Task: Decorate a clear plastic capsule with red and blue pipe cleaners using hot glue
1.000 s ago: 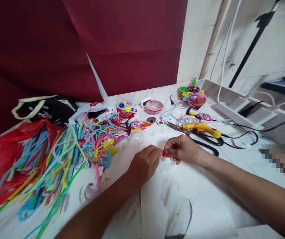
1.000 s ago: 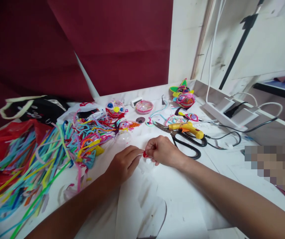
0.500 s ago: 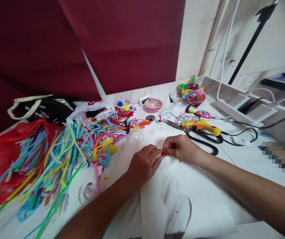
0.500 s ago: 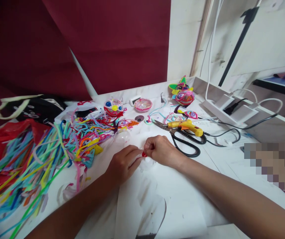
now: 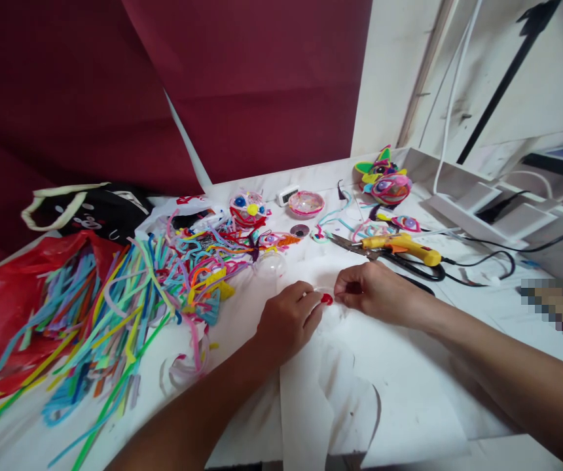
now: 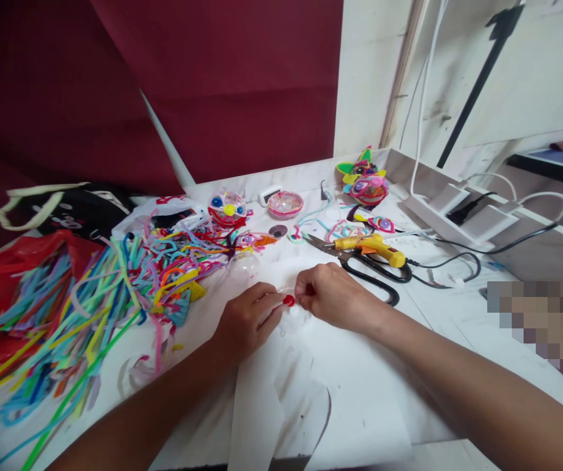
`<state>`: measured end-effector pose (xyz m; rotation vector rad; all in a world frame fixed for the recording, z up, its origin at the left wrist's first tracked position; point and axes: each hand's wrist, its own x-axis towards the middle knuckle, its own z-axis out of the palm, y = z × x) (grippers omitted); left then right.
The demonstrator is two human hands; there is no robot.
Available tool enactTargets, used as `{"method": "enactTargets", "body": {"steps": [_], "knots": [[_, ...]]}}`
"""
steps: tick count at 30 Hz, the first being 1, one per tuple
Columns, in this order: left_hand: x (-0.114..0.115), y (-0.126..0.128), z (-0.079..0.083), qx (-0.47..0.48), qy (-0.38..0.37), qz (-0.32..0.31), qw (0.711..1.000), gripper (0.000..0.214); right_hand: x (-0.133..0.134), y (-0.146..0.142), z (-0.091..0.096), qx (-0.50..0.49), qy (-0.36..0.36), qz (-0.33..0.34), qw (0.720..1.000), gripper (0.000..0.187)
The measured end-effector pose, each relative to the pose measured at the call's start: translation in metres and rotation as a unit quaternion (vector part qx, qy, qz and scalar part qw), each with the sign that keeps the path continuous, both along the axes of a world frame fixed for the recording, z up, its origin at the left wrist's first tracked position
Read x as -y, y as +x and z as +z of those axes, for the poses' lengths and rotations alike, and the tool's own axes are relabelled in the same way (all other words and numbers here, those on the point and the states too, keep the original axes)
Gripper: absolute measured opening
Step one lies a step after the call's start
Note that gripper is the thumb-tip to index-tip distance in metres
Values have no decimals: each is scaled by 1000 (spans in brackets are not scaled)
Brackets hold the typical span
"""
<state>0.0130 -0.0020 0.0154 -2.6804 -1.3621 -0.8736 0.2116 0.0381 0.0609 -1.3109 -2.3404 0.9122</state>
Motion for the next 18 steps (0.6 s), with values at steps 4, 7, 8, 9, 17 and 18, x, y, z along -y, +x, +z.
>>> {"method": "enactTargets", "body": {"steps": [4, 7, 8, 9, 17, 18], "knots": [[0, 1, 0, 5, 8, -2, 1000, 17, 7, -2, 0, 52, 26, 9, 998, 8], [-1, 1, -1, 11, 5, 1, 1000, 17, 9, -5, -3, 80, 46, 9, 996, 9], [-1, 1, -1, 12, 3, 1, 1000, 17, 9, -5, -3, 86, 49, 10, 995, 9], [-1, 1, -1, 14, 1, 2, 1000, 17, 10, -5, -3, 91, 51, 13, 994, 9], [0, 3, 1, 0, -3, 10, 1000, 16, 8, -4, -4, 95, 54, 48, 993, 11], [0, 3, 2, -3, -5, 9, 1000, 16, 7, -4, -4, 94, 55, 52, 993, 11]]}}
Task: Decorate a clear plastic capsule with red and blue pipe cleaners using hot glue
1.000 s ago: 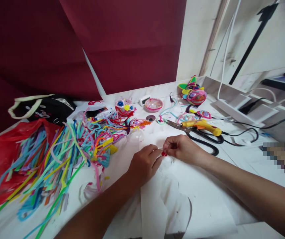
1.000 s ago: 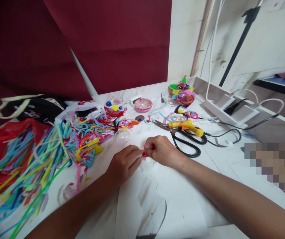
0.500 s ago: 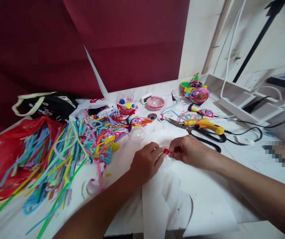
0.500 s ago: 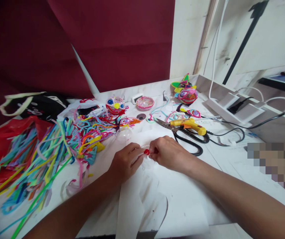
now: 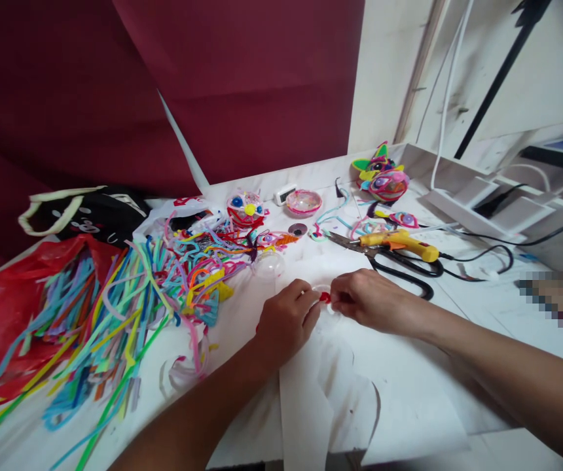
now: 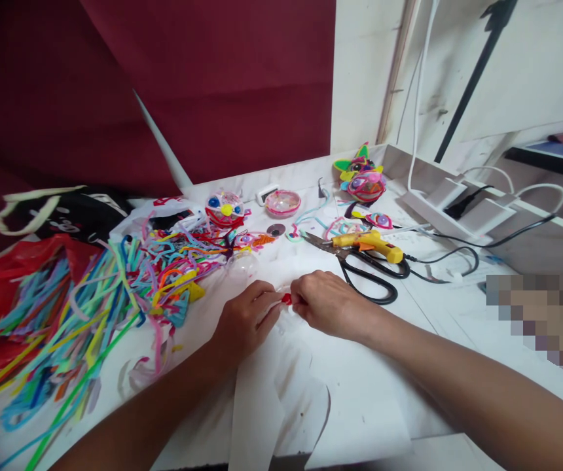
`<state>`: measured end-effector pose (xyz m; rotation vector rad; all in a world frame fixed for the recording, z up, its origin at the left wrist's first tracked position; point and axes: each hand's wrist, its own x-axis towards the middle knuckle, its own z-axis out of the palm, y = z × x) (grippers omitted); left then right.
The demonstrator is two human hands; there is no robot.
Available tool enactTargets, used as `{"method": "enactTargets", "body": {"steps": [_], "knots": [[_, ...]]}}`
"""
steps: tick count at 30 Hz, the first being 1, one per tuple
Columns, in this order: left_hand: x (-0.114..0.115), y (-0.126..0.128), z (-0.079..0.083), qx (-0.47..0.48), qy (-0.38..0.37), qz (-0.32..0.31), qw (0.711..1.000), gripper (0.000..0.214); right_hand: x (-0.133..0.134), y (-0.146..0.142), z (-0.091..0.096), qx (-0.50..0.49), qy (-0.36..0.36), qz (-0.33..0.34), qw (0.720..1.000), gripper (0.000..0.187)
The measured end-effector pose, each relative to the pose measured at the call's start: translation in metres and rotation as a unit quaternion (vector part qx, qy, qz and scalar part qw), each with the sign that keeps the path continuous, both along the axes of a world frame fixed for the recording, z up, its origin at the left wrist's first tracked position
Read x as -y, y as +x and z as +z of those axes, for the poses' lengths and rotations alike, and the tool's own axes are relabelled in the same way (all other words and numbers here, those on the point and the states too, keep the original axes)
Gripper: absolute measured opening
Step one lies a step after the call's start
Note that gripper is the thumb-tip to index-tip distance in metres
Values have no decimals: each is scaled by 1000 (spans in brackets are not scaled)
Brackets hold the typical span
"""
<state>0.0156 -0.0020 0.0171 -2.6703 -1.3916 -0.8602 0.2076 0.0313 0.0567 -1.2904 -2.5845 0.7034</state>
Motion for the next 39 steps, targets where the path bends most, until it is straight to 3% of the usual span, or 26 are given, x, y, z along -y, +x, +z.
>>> {"method": "enactTargets", "body": {"steps": [11, 20, 24, 29, 39], "knots": [[1, 1, 3, -27, -12, 8, 1000, 18, 1, 0, 0, -4, 8, 26, 1000, 11], [1, 1, 3, -32, -1, 10, 999, 20, 1, 10, 16, -32, -54, 17, 998, 10], [1, 1, 3, -27, 10, 9, 1000, 20, -4, 19, 19, -2, -29, 51, 998, 18], [0, 0, 1, -15, 6, 10, 1000, 19, -6, 19, 14, 54, 32, 71, 996, 21], [0, 1, -6, 61, -14, 23, 998, 12, 3, 2, -6, -36, 41, 25, 998, 13]]}}
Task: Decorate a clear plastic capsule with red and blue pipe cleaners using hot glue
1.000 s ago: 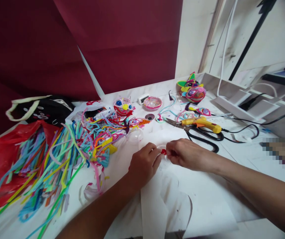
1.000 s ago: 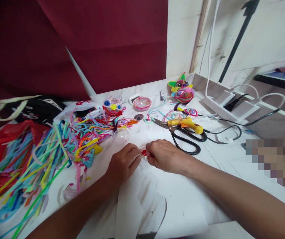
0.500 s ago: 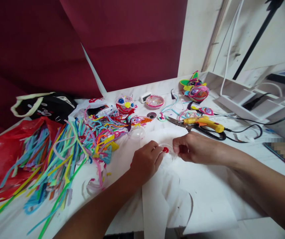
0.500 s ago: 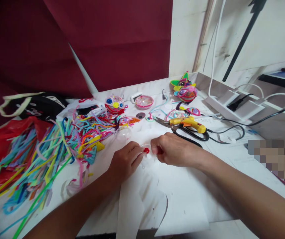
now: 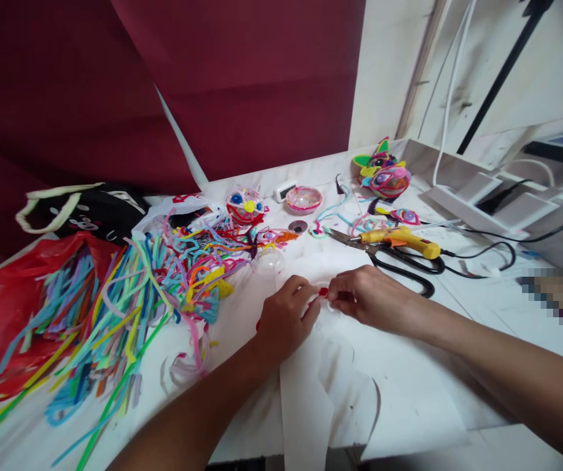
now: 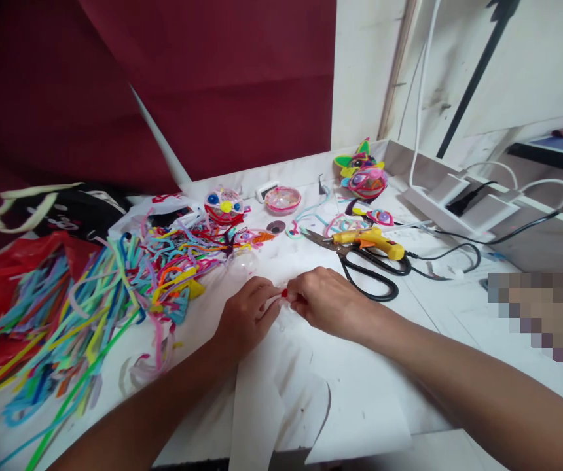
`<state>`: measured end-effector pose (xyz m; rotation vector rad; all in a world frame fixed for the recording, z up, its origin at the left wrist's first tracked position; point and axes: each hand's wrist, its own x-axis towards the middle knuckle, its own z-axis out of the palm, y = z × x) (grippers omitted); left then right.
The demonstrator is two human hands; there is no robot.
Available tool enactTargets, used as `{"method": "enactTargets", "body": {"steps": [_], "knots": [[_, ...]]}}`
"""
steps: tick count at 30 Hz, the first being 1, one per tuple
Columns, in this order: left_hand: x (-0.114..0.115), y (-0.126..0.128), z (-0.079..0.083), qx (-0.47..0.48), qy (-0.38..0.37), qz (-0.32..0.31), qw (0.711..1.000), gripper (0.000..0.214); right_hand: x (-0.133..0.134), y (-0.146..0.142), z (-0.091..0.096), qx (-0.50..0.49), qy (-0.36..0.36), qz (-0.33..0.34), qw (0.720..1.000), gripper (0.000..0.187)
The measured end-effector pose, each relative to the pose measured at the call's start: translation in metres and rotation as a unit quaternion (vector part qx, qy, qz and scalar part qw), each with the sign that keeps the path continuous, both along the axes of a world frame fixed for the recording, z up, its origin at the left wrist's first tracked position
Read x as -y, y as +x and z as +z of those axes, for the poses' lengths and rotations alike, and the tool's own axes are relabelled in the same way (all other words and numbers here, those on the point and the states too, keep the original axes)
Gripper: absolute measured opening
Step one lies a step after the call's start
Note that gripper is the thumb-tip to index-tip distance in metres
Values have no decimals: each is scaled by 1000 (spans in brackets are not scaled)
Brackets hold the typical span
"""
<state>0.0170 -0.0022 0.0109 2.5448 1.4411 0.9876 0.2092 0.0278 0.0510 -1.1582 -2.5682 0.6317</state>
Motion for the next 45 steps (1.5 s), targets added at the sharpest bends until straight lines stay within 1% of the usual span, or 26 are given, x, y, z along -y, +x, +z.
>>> {"method": "enactTargets", "body": {"steps": [5, 11, 20, 23, 26, 29, 32, 35, 38, 40, 43, 45], "knots": [[0, 1, 0, 12, -21, -5, 1000, 15, 1, -4, 1, 3, 16, 4, 1000, 12], [0, 2, 1, 5, -31, -1, 1000, 14, 7, -10, 9, 114, 67, 22, 991, 17], [0, 2, 1, -3, -29, 2, 1000, 13, 6, -11, 15, 128, 49, 58, 989, 14], [0, 2, 1, -8, -26, 5, 1000, 13, 4, -5, 20, 126, 31, 80, 988, 11], [0, 1, 1, -14, -25, 4, 1000, 13, -2, 8, 24, 115, -2, 97, 989, 8], [0, 1, 1, -11, -20, 2, 1000, 12, -9, 22, 26, 144, -10, 80, 986, 10], [1, 1, 1, -4, -13, 0, 1000, 12, -13, 31, 25, 204, 13, 57, 977, 16], [1, 1, 1, -2, -12, 1, 1000, 12, -14, 34, 24, 238, 47, 32, 970, 20], [1, 2, 2, -1, -9, 2, 1000, 12, -13, 30, 24, 251, 66, -1, 966, 21], [2, 2, 2, 0, -8, 4, 1000, 12, -10, 23, 24, 233, 70, 4, 970, 17], [2, 3, 3, -4, -11, 10, 1000, 13, -5, 11, 22, 132, 60, 68, 987, 15], [2, 2, 3, -9, -13, 10, 1000, 13, -1, 4, 18, 71, 59, 100, 991, 17]]}}
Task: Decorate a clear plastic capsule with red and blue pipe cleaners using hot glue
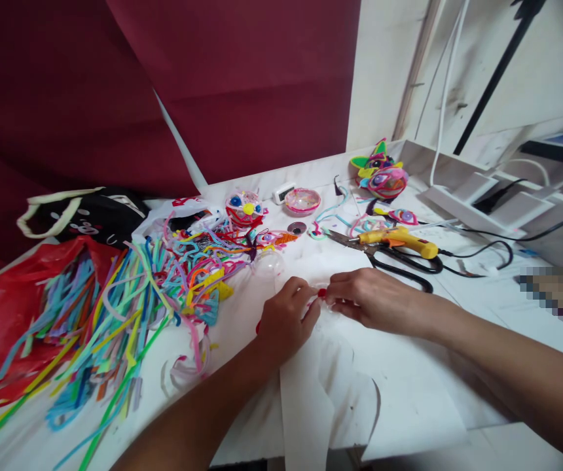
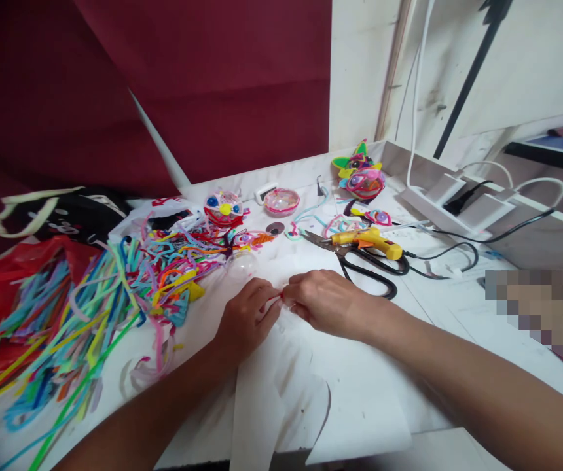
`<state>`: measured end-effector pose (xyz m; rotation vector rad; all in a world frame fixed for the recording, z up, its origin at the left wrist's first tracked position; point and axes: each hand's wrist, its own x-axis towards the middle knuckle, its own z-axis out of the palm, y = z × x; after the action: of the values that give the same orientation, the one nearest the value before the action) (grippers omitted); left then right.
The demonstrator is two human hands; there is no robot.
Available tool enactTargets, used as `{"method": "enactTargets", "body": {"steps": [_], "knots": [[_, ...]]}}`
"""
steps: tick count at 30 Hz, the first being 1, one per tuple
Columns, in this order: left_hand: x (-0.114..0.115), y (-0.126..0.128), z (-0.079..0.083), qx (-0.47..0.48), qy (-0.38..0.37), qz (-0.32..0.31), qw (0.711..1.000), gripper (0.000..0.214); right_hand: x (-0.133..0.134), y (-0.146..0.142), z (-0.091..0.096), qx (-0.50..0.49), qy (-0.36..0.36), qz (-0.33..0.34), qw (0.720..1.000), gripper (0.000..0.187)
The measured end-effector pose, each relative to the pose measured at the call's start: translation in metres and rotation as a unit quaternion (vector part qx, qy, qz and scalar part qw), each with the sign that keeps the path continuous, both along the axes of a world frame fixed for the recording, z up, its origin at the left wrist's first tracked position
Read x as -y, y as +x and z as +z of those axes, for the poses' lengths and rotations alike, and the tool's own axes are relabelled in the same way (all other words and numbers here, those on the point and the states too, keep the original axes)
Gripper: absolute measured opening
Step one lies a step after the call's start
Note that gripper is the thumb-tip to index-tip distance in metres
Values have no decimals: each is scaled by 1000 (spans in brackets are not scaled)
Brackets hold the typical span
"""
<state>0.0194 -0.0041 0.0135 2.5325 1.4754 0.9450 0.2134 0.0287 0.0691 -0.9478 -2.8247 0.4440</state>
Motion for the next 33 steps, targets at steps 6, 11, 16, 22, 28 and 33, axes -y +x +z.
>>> {"method": "enactTargets", "body": {"steps": [6, 11, 16, 22, 28, 33], "knots": [[0, 0, 0, -9, 0, -1, 1000, 14, 6, -10, -7, 23, 64, 6, 998, 20], [-1, 1, -1, -17, 2, 5, 1000, 12, 7, -16, -6, 88, 83, 8, 993, 17], [0, 0, -1, -21, 4, -2, 1000, 12, 3, -12, -9, 82, 70, 27, 994, 15], [1, 1, -3, -27, 9, -8, 1000, 13, -3, -2, -8, 34, 17, 58, 998, 11], [2, 0, -3, -24, 23, -11, 999, 13, -9, 13, 4, 39, -32, 32, 998, 8], [1, 0, -2, -16, 30, -23, 999, 14, -18, 28, 4, 90, -21, -39, 995, 10]]}}
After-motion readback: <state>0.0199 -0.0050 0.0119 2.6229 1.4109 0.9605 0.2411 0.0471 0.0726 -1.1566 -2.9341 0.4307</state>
